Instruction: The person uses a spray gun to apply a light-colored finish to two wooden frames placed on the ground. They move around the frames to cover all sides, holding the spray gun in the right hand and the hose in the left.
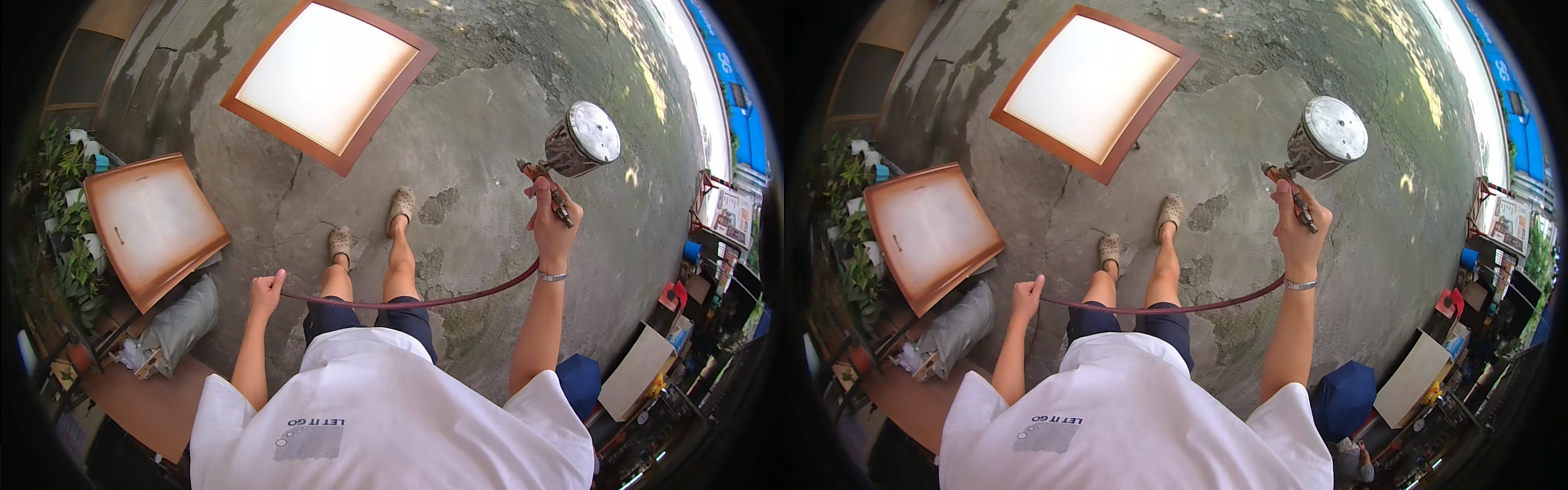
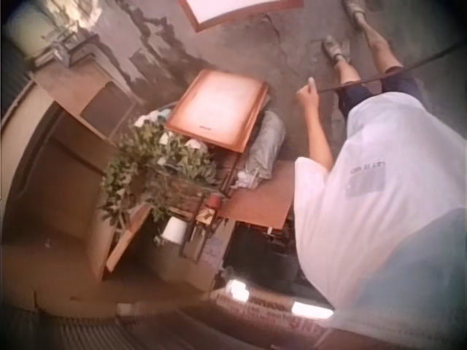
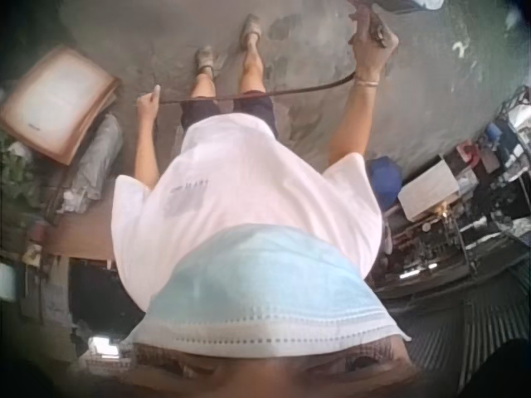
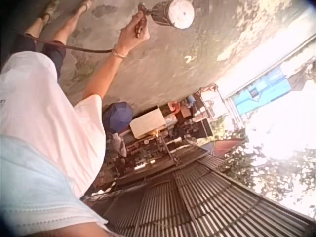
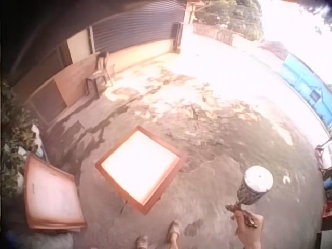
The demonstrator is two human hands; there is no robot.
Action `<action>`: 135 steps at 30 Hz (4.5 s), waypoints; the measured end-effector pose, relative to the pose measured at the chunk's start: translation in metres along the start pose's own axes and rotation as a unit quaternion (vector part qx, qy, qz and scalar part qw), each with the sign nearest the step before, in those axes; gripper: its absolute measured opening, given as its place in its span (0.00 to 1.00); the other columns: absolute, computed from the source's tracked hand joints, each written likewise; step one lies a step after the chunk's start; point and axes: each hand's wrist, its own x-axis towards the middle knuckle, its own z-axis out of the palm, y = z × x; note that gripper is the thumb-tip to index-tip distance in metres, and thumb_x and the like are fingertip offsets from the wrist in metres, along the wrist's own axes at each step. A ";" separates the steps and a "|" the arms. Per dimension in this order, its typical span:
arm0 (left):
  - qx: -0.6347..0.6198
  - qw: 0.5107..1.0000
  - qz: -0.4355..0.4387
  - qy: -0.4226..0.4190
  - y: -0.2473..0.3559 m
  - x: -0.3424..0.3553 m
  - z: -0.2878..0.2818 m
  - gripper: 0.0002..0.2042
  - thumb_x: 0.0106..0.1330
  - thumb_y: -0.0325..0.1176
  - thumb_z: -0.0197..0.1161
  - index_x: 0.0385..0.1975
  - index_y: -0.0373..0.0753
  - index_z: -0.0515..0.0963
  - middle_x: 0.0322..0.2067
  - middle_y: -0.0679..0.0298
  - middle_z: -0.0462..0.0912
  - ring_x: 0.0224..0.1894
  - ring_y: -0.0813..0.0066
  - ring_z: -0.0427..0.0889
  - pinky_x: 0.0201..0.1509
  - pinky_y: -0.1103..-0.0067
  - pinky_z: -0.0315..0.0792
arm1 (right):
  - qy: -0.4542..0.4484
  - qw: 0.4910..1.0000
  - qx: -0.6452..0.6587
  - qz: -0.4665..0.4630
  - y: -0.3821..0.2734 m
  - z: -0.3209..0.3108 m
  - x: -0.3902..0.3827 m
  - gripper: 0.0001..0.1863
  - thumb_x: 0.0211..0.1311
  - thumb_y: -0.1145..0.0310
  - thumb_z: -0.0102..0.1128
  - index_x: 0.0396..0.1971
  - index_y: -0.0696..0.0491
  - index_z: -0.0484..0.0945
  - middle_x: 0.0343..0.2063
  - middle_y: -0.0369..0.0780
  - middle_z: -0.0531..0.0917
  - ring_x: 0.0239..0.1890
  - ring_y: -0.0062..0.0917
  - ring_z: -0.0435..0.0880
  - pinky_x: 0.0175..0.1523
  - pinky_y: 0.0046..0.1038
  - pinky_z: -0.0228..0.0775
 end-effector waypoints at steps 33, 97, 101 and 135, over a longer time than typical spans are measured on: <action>0.042 0.993 -0.057 0.094 0.073 -0.003 0.073 0.27 0.77 0.36 0.62 0.15 0.29 0.65 0.13 0.53 0.64 0.17 0.59 0.62 0.28 0.65 0.58 | -0.133 0.990 -0.005 0.055 0.153 0.174 0.130 0.24 0.74 0.49 0.67 0.41 0.59 0.91 0.15 0.34 0.80 0.20 0.14 0.77 0.28 0.22 0.68; 0.003 0.994 -0.055 0.092 0.061 0.014 0.047 0.26 0.77 0.34 0.62 0.16 0.30 0.62 0.14 0.56 0.57 0.16 0.67 0.56 0.23 0.66 0.52 | -0.085 0.987 0.053 0.123 0.163 0.198 0.150 0.27 0.73 0.47 0.67 0.42 0.62 0.90 0.18 0.35 0.83 0.12 0.13 0.73 0.16 0.21 0.61; 0.018 0.995 -0.013 0.093 0.044 0.011 0.025 0.24 0.76 0.30 0.60 0.16 0.29 0.60 0.14 0.56 0.57 0.16 0.68 0.56 0.24 0.66 0.51 | -0.113 0.987 0.040 0.109 0.161 0.195 0.081 0.25 0.74 0.52 0.67 0.43 0.64 0.90 0.16 0.34 0.84 0.13 0.12 0.73 0.19 0.20 0.60; -0.021 0.997 -0.020 0.078 0.090 0.030 0.051 0.24 0.77 0.35 0.60 0.18 0.29 0.63 0.15 0.55 0.60 0.17 0.64 0.60 0.25 0.66 0.55 | -0.023 0.999 0.012 0.026 0.174 0.195 0.257 0.22 0.74 0.48 0.65 0.43 0.53 0.93 0.18 0.34 0.83 0.12 0.14 0.73 0.18 0.21 0.63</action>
